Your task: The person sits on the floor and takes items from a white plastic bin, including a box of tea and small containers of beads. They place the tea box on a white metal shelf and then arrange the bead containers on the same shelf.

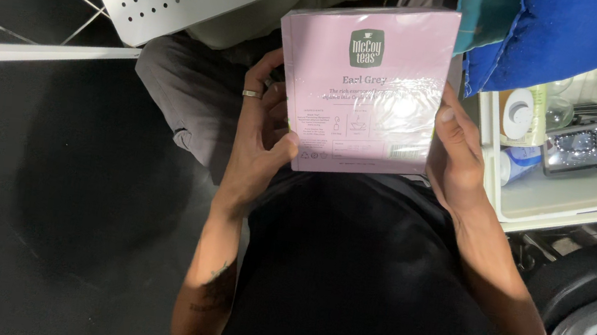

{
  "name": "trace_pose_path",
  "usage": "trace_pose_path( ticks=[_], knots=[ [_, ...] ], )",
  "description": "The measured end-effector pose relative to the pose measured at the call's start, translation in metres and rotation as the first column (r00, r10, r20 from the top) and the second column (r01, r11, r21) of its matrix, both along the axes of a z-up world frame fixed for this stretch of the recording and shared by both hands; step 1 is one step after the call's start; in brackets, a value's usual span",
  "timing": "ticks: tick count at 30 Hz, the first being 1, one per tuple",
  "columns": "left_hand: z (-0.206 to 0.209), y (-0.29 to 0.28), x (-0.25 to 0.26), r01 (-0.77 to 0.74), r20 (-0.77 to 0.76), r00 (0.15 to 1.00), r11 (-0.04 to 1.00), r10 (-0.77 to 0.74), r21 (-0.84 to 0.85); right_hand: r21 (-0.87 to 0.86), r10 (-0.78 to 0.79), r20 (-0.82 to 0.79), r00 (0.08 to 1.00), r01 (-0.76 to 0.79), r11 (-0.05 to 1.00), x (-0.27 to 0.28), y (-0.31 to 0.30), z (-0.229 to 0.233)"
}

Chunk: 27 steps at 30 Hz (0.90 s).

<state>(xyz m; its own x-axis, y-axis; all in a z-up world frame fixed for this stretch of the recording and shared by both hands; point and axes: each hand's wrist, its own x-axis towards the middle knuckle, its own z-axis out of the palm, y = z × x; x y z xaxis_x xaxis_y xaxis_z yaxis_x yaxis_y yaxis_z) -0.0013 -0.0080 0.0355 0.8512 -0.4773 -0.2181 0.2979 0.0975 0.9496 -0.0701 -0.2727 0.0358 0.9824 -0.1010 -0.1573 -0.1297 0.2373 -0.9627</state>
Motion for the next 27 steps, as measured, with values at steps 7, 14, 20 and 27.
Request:
trace_pose_path(
  ticks=[7, 14, 20, 27],
  knots=[
    [-0.007, 0.002, 0.001, -0.005, 0.002, 1.0, 1.0, 0.005, -0.002, 0.023, 0.013, 0.01, 1.0, -0.013, 1.0, 0.001, -0.006, -0.007],
    [0.002, -0.002, 0.002, -0.019, 0.001, 1.0, 1.0, 0.019, 0.0, 0.057, 0.006, 0.016, 1.0, -0.006, 0.998, 0.0, -0.007, -0.008],
    [0.003, -0.004, 0.002, -0.029, 0.003, 1.0, 0.999, 0.029, 0.014, 0.073, -0.017, 0.025, 1.0, 0.015, 0.997, 0.0, -0.002, -0.001],
    [0.004, -0.005, 0.002, -0.036, -0.002, 0.999, 0.999, 0.036, -0.004, 0.069, -0.01, 0.032, 0.999, 0.008, 0.998, -0.003, -0.008, -0.006]
  ],
)
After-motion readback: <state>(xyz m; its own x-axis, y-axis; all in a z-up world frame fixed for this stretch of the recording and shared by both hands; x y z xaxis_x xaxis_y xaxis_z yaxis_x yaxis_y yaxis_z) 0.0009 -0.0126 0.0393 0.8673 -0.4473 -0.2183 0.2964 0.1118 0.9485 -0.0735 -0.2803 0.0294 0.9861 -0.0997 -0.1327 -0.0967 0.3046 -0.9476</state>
